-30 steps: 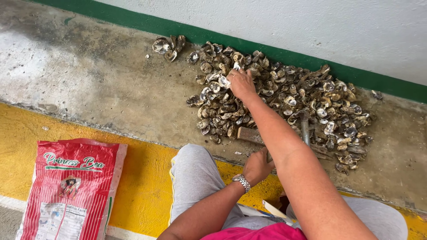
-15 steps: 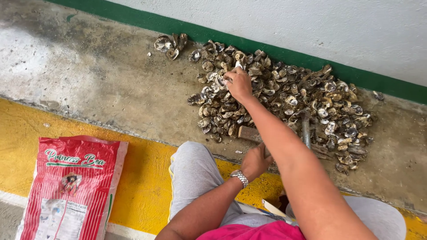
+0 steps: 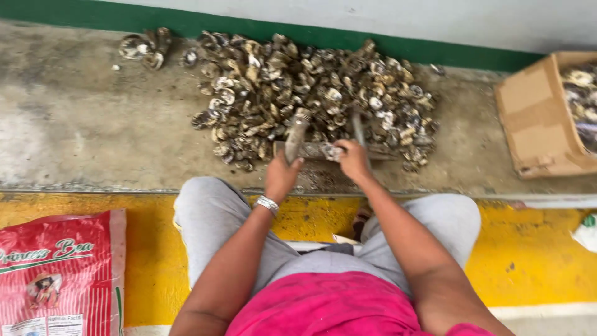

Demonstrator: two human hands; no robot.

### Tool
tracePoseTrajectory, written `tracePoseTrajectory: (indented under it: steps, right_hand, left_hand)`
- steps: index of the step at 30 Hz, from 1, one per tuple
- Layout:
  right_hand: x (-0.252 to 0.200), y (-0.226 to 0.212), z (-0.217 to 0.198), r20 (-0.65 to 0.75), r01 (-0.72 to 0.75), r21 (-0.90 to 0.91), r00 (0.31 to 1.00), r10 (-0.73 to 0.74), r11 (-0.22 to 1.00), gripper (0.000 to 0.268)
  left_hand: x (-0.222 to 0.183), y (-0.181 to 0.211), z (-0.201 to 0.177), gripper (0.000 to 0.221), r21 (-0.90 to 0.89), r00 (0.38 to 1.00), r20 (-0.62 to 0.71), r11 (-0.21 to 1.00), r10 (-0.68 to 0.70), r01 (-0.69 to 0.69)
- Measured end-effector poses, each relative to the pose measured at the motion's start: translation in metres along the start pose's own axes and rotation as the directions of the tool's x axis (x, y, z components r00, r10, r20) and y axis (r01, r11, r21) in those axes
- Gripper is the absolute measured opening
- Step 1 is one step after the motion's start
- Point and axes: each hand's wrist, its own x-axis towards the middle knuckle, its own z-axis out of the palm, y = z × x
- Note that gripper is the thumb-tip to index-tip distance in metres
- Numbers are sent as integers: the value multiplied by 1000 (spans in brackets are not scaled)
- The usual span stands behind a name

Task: The recorder uses a hammer and a metal rod to crack open or process a large pile of oyster shells on the floor.

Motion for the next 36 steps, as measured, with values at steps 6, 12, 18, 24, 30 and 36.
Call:
tracePoseTrajectory:
  steps: [6, 12, 18, 24, 30, 36]
  right_hand:
    - [-4, 6, 10, -7, 143, -129, 989, -145, 981, 40]
    - [-8, 8, -33, -39, 81, -398, 994, -105, 914, 47]
    - [-15, 34, -44, -51, -238, -385, 970, 237, 892, 68]
    - [-4, 58, -17, 43, -288, -208, 952, 303, 935, 58]
    - [-9, 48, -18, 29, -292, -224, 952, 305, 930, 60]
    - [-20, 28, -39, 30, -348, 101, 937, 347, 932, 51]
  left_hand:
    - [-28, 4, -18, 51, 47, 996, 83, 998, 40, -44]
    - [-37, 3, -19, 51, 180, 983, 157, 976, 98, -126]
    - [-46, 12, -34, 49, 219, 985, 146, 968, 89, -120]
    - [-39, -1, -24, 49, 220, 977, 196, 967, 82, -125]
    - [-34, 7, -8, 55, 347, 978, 204, 932, 36, -107]
    - [-37, 18, -11, 61, 328, 978, 185, 932, 98, -156]
